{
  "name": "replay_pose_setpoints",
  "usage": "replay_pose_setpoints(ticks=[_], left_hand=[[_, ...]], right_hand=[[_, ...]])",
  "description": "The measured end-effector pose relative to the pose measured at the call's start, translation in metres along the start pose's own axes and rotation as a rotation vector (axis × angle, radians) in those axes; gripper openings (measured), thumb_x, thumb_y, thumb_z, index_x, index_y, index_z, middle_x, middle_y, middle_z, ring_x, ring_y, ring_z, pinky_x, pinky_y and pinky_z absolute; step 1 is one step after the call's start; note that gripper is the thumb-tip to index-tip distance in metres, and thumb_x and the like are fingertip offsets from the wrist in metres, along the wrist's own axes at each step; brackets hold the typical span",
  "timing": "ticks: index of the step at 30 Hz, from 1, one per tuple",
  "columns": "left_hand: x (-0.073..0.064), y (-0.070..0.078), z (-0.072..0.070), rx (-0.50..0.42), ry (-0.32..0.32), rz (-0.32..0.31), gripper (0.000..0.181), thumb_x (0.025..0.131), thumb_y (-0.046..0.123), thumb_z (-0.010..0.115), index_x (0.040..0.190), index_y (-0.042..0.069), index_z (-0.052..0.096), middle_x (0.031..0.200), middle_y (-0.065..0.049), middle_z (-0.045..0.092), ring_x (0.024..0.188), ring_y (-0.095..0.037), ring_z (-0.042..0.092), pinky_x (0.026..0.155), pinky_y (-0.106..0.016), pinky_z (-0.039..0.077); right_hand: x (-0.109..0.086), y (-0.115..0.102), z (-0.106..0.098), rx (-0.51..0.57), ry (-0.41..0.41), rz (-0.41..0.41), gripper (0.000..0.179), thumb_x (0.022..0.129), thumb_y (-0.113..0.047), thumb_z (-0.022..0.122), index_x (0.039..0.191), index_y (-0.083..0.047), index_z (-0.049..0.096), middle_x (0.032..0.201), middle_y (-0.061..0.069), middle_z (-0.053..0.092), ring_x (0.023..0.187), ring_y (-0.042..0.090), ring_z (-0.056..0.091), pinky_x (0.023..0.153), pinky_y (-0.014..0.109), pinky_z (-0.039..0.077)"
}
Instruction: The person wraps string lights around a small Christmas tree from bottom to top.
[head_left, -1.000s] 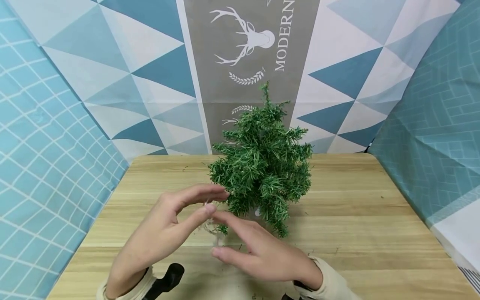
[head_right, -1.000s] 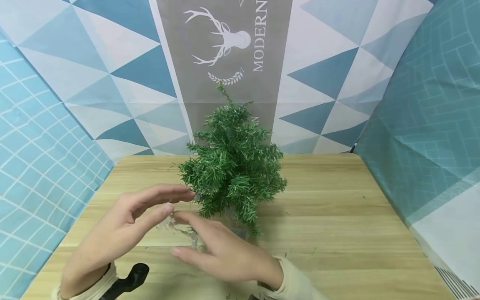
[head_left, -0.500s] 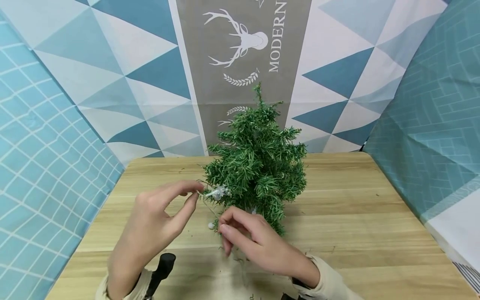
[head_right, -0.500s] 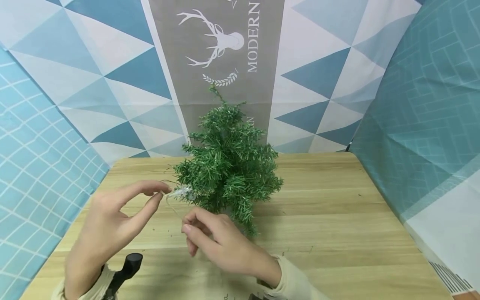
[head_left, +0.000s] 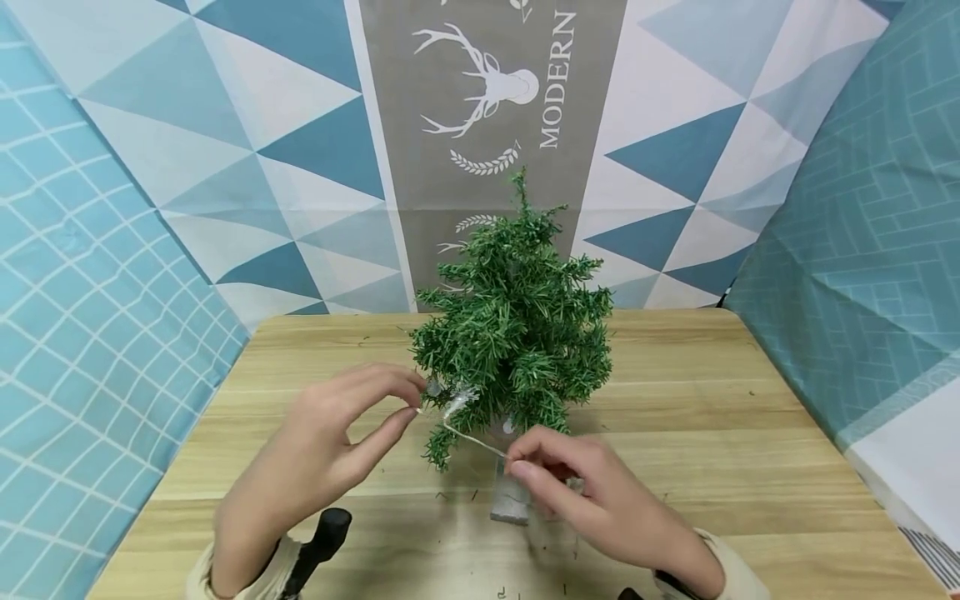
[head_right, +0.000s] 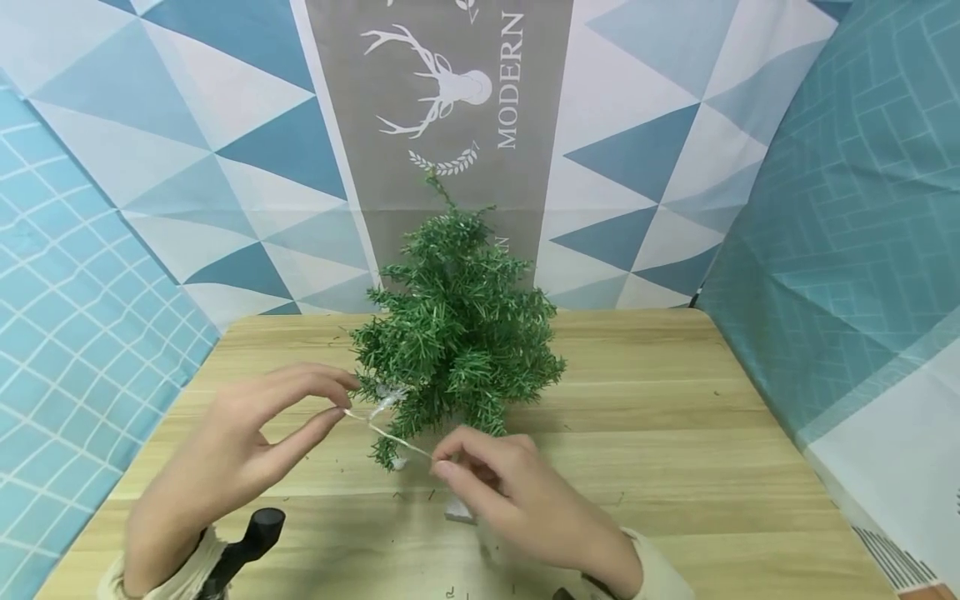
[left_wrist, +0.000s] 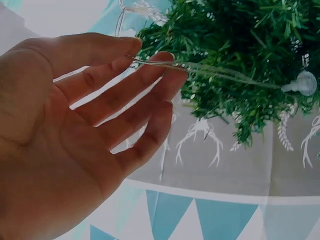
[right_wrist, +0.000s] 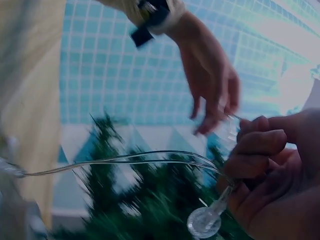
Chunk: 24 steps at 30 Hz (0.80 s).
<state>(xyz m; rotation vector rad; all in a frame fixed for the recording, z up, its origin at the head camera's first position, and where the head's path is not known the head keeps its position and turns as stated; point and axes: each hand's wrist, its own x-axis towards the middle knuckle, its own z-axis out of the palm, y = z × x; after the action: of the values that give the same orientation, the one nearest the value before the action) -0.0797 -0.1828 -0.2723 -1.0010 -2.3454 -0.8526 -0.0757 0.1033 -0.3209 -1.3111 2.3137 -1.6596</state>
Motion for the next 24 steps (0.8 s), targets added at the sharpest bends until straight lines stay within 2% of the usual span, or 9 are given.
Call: replay_pose_setpoints(ticks=[3, 6, 11, 18, 22, 24], left_hand=[[0.003, -0.003, 0.008, -0.010, -0.027, 0.029, 0.019, 0.092, 0.003, 0.067, 0.100, 0.019, 0.065, 0.110, 0.008, 0.067, 0.108, -0.012, 0.063, 0.094, -0.024, 0.049], [0.007, -0.005, 0.015, -0.004, -0.039, 0.048, 0.017, 0.092, 0.003, 0.067, 0.100, 0.018, 0.064, 0.107, 0.009, 0.067, 0.105, -0.010, 0.063, 0.091, -0.027, 0.051], [0.010, -0.005, 0.028, -0.017, -0.077, 0.086, 0.016, 0.094, 0.004, 0.066, 0.102, 0.018, 0.065, 0.100, 0.009, 0.067, 0.096, -0.008, 0.062, 0.083, -0.028, 0.053], [0.013, -0.005, 0.040, 0.009, -0.090, 0.123, 0.010, 0.093, 0.005, 0.067, 0.098, 0.014, 0.067, 0.095, 0.007, 0.067, 0.087, -0.007, 0.060, 0.076, -0.026, 0.052], [0.013, -0.005, 0.044, 0.038, -0.090, 0.123, 0.015, 0.089, 0.002, 0.071, 0.096, 0.015, 0.068, 0.093, 0.009, 0.067, 0.085, -0.006, 0.060, 0.077, -0.028, 0.052], [0.013, -0.006, 0.045, 0.052, -0.095, 0.117, 0.016, 0.088, 0.002, 0.072, 0.096, 0.016, 0.068, 0.092, 0.011, 0.066, 0.085, -0.006, 0.060, 0.079, -0.029, 0.052]], right_hand=[[-0.007, -0.003, -0.017, -0.063, 0.016, 0.006, 0.028, 0.101, 0.002, 0.052, 0.107, -0.023, 0.065, 0.071, -0.011, 0.051, 0.056, 0.000, 0.047, 0.050, 0.019, 0.045], [-0.013, -0.005, -0.035, -0.114, 0.035, -0.024, 0.032, 0.099, 0.006, 0.053, 0.106, -0.022, 0.066, 0.072, -0.010, 0.052, 0.055, 0.000, 0.046, 0.048, 0.019, 0.044], [-0.023, -0.007, -0.060, -0.170, 0.036, 0.002, 0.034, 0.097, 0.007, 0.056, 0.106, -0.024, 0.069, 0.077, -0.012, 0.057, 0.057, 0.001, 0.048, 0.049, 0.019, 0.044], [-0.030, -0.001, -0.085, -0.207, -0.055, -0.091, 0.037, 0.092, 0.011, 0.061, 0.106, -0.023, 0.068, 0.086, -0.012, 0.065, 0.065, 0.002, 0.056, 0.058, 0.017, 0.048], [-0.034, 0.000, -0.094, -0.226, -0.105, -0.056, 0.035, 0.092, 0.008, 0.063, 0.106, -0.024, 0.069, 0.090, -0.012, 0.067, 0.068, 0.002, 0.057, 0.060, 0.016, 0.048], [-0.035, 0.001, -0.098, -0.222, -0.124, -0.064, 0.036, 0.092, 0.009, 0.063, 0.107, -0.023, 0.069, 0.091, -0.011, 0.067, 0.068, 0.001, 0.057, 0.059, 0.016, 0.048]])
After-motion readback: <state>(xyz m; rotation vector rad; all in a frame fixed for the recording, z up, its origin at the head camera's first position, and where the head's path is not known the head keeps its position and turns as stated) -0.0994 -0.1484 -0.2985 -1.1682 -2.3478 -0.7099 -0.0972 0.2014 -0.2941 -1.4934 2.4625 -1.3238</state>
